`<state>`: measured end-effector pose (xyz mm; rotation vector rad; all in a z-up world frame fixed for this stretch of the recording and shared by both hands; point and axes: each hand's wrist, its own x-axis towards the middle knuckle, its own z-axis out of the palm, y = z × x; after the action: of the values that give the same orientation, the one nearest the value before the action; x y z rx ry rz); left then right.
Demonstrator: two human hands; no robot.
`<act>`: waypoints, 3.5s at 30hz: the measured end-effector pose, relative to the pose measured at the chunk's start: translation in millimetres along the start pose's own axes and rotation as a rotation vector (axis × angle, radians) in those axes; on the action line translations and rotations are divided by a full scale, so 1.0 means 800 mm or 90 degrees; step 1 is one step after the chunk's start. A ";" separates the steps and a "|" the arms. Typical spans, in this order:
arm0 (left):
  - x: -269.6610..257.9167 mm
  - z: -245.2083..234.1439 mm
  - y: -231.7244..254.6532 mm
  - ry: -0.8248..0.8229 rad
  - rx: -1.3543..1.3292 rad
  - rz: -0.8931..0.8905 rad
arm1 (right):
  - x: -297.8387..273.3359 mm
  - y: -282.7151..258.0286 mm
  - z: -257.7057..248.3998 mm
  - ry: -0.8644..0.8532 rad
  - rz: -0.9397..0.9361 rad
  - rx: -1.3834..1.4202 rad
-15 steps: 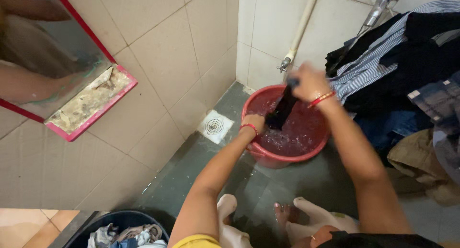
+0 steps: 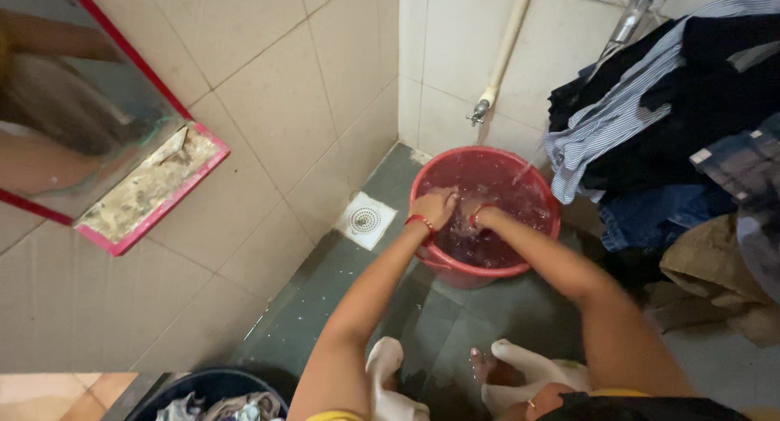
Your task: The person washes various pieces of clothing by hand in a bucket of soapy water, rubbing, squeezing, and rinsing each item individually before placing it into a different basin.
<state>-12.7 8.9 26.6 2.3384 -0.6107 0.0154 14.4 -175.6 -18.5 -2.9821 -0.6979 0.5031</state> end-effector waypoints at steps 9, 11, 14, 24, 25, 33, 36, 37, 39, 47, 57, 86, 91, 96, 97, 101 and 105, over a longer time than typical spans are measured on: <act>0.056 0.123 -0.032 -0.023 -0.785 -0.112 | -0.186 -0.060 -0.266 0.591 -0.195 0.378; 0.050 0.117 -0.012 -0.046 -0.933 -0.125 | -0.192 -0.088 -0.290 0.715 -0.153 0.405; 0.034 0.075 0.037 -0.014 -1.173 -0.193 | -0.184 -0.111 -0.287 0.800 -0.148 0.521; 0.069 0.013 0.088 0.052 -1.384 -0.108 | -0.180 -0.126 -0.189 0.877 -0.012 0.192; 0.072 0.021 0.085 0.033 -1.350 -0.109 | -0.173 -0.130 -0.189 0.887 0.018 0.190; 0.075 0.066 0.064 0.092 -1.331 -0.114 | -0.134 -0.128 -0.160 0.880 0.048 0.373; 0.074 0.063 0.072 0.131 -1.313 -0.169 | -0.128 -0.120 -0.155 0.895 0.009 0.362; 0.077 0.063 0.073 0.137 -1.323 -0.157 | -0.128 -0.118 -0.154 0.882 0.012 0.354; 0.080 0.067 0.072 0.154 -1.276 -0.185 | -0.130 -0.112 -0.153 0.857 0.016 0.337; 0.081 0.110 0.045 0.221 -1.216 -0.266 | -0.133 -0.105 -0.134 0.891 -0.080 0.432; -0.054 -0.107 0.089 0.238 -0.767 -0.121 | -0.177 -0.185 -0.210 0.695 -0.119 0.412; -0.757 -0.279 -0.138 0.076 0.309 -0.978 | -0.246 -0.432 -0.267 0.225 -0.542 0.104; -0.505 -0.286 -0.063 -0.041 0.252 -0.490 | -0.334 -0.239 -0.336 0.542 -0.323 0.105; -0.274 -0.244 0.113 -0.028 0.226 -0.080 | -0.382 -0.023 -0.369 0.805 -0.078 -0.034; -0.233 -0.229 0.141 -0.174 0.272 -0.112 | -0.392 0.020 -0.377 0.844 -0.028 -0.057; -0.124 -0.090 0.203 -0.359 0.531 0.036 | -0.409 0.139 -0.408 0.867 0.227 -0.076; -0.141 0.060 0.170 -0.225 0.307 0.109 | -0.418 0.176 -0.440 0.731 0.503 0.052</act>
<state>-179.2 -61.3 57.5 2.7687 -1.0814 -0.1970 -95.7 -435.9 400.8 -2.6516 0.5676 -1.0831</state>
